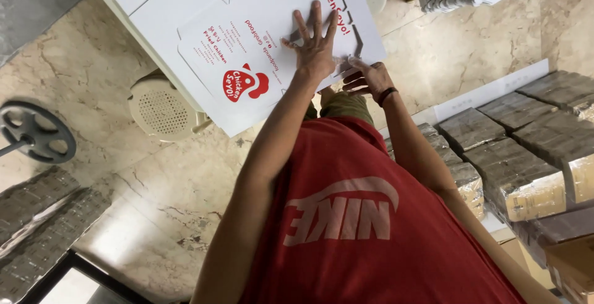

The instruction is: Punching out the perforated centers of cardboard box templates and stacking the frames.

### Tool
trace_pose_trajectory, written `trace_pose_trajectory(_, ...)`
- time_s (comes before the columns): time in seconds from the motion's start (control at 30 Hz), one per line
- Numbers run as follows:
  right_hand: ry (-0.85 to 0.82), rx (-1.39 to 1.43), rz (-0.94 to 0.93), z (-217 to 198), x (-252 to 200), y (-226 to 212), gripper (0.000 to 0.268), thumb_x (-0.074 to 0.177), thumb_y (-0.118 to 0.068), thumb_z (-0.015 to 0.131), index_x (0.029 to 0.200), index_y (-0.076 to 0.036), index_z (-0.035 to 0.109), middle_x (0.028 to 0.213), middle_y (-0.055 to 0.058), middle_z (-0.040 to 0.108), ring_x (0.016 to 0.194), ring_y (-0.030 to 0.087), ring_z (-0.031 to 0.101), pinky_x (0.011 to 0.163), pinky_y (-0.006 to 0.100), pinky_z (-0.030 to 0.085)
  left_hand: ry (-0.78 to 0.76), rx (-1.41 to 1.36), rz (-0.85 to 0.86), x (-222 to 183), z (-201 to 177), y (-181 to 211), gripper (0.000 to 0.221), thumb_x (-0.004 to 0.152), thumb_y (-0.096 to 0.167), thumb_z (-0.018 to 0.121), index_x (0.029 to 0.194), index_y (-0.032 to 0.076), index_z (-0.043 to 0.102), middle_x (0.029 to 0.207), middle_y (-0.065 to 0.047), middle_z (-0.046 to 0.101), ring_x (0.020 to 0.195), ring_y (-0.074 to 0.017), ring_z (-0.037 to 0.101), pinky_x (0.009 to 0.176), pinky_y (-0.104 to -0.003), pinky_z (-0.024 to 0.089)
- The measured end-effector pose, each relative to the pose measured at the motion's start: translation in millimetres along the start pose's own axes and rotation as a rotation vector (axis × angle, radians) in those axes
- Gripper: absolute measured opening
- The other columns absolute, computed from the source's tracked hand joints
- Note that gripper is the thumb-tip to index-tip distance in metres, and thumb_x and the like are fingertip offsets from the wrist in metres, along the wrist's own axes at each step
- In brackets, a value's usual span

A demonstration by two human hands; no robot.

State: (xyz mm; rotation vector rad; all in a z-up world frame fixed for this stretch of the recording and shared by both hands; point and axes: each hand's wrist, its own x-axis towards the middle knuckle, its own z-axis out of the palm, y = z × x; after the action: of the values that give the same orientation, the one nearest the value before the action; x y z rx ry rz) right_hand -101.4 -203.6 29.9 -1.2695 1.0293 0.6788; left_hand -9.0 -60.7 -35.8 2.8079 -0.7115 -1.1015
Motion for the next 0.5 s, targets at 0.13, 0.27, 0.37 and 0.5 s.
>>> trace_pose_trajectory(0.13, -0.203, 0.091, 0.243, 10, 4, 6, 0.063, 0.096, -0.058, 0.050, 0.121, -0.001, 0.062, 0.098, 0.016, 0.075, 0.082, 0.028, 0.072, 0.072, 0.043, 0.061, 0.007, -0.115, -0.036, -48, -3, -25, 0.121, 0.087, 0.024, 0.088, 0.168, 0.030, -0.002, 0.163, -0.012, -0.030, 0.147, -0.0554, -0.022, 0.099, -0.091, 0.024)
trace_pose_trajectory(0.27, -0.083, 0.035, 0.160, 37, 1, -2, 0.070, 0.088, -0.055, 0.066, 0.120, 0.007, 0.065, 0.096, 0.025, 0.076, 0.079, 0.035, 0.076, 0.072, 0.045, 0.066, 0.018, -0.160, -0.132, -51, 6, -20, 0.133, 0.088, 0.045, 0.093, 0.164, 0.033, -0.015, 0.163, -0.010, -0.037, 0.147, -0.0555, -0.029, 0.099, -0.094, 0.017)
trace_pose_trajectory(0.37, -0.041, -0.133, 0.059, 37, 11, 15, 0.049, 0.095, -0.044, 0.067, 0.102, 0.004, 0.072, 0.087, 0.022, 0.077, 0.069, 0.030, 0.077, 0.058, 0.039, 0.066, 0.027, -0.077, -0.164, -47, 16, -14, 0.128, 0.086, 0.030, 0.087, 0.166, 0.029, -0.013, 0.162, -0.014, -0.036, 0.144, -0.0613, -0.027, 0.095, -0.096, 0.019)
trace_pose_trajectory(0.5, 0.046, -0.492, -0.336, 32, 59, 77, 0.031, 0.107, -0.028, 0.057, 0.097, -0.004, 0.074, 0.077, 0.013, 0.074, 0.061, 0.024, 0.070, 0.049, 0.036, 0.059, 0.086, -0.204, -0.146, -51, 28, -16, 0.119, 0.086, 0.008, 0.073, 0.165, 0.032, -0.013, 0.164, -0.011, -0.036, 0.143, -0.0583, -0.035, 0.093, -0.097, 0.007)
